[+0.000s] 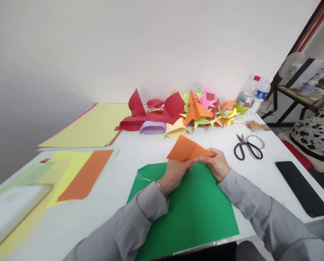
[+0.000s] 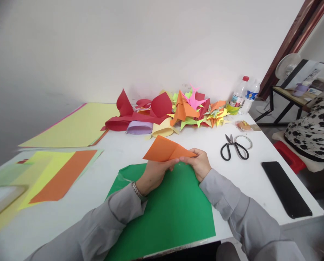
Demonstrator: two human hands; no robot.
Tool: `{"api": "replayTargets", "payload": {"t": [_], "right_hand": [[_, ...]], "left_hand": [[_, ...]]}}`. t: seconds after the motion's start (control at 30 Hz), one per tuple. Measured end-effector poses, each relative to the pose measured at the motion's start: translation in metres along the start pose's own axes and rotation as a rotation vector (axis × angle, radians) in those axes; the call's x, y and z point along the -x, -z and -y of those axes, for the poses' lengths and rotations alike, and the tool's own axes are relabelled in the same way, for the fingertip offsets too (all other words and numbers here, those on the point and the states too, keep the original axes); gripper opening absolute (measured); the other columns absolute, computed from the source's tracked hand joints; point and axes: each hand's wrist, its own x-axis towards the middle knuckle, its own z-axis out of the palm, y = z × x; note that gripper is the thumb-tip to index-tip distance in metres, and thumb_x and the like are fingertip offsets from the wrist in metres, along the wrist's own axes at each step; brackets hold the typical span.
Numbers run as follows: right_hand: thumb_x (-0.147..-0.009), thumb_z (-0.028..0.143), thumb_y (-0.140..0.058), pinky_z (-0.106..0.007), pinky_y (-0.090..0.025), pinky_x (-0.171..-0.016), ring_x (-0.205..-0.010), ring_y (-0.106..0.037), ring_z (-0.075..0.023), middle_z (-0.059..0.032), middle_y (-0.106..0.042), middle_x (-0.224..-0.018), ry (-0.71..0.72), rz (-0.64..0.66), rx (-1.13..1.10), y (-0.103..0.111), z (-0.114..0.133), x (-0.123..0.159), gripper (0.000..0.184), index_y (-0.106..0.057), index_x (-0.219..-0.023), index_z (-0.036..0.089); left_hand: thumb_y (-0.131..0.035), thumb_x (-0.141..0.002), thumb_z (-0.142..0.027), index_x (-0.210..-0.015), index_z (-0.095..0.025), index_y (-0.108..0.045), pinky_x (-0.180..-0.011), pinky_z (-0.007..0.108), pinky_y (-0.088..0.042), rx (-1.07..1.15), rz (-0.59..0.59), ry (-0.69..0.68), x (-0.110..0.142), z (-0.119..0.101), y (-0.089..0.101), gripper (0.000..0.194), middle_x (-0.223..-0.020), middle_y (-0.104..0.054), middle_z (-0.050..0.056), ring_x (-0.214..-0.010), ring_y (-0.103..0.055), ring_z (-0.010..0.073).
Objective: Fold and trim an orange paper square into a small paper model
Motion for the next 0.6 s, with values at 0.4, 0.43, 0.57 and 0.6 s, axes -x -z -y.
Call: {"api": "replayTargets", "payload": {"t": [0.4, 0.43, 0.57, 0.6], "right_hand": [[-0.045, 0.031, -0.088, -0.020, -0.045, -0.050, -0.046, -0.055, -0.0079, -0.0006, -0.067, -0.052, -0.032, 0.031, -0.033, 0.0036, 0.0088, -0.0047, 0.029, -0.067, -0.057, 0.014], [-0.046, 0.032, -0.087, -0.020, -0.046, -0.050, -0.047, -0.056, -0.0080, -0.0013, -0.068, -0.054, -0.027, 0.042, -0.028, 0.0041, 0.0091, -0.0052, 0.028, -0.068, -0.057, 0.014], [-0.052, 0.035, -0.085, -0.021, -0.050, -0.053, -0.050, -0.058, -0.0089, -0.0023, -0.069, -0.056, -0.007, 0.081, -0.017, 0.0061, 0.0098, -0.0070, 0.027, -0.070, -0.060, 0.014], [-0.053, 0.035, -0.085, -0.021, -0.050, -0.054, -0.050, -0.059, -0.0093, -0.0028, -0.069, -0.057, -0.005, 0.082, -0.024, 0.0066, 0.0097, -0.0075, 0.027, -0.070, -0.061, 0.014]], "left_hand": [[-0.082, -0.049, -0.021, -0.064, -0.015, -0.052, -0.036, 0.019, -0.030, 0.083, -0.026, -0.031, -0.0059, -0.0035, 0.0024, 0.034, -0.048, -0.049, -0.008, -0.038, -0.037, 0.0046], [-0.082, -0.049, -0.021, -0.062, -0.015, -0.052, -0.036, 0.019, -0.030, 0.085, -0.035, -0.024, -0.0062, -0.0039, 0.0027, 0.033, -0.046, -0.048, -0.008, -0.038, -0.037, 0.0048], [-0.082, -0.047, -0.020, -0.054, -0.015, -0.050, -0.037, 0.020, -0.031, 0.106, -0.054, 0.004, -0.0059, -0.0073, 0.0026, 0.033, -0.042, -0.047, -0.007, -0.037, -0.039, 0.0054], [-0.083, -0.046, -0.020, -0.054, -0.015, -0.051, -0.037, 0.020, -0.032, 0.114, -0.062, 0.014, -0.0059, -0.0082, 0.0025, 0.033, -0.042, -0.047, -0.007, -0.036, -0.039, 0.0056]]}}
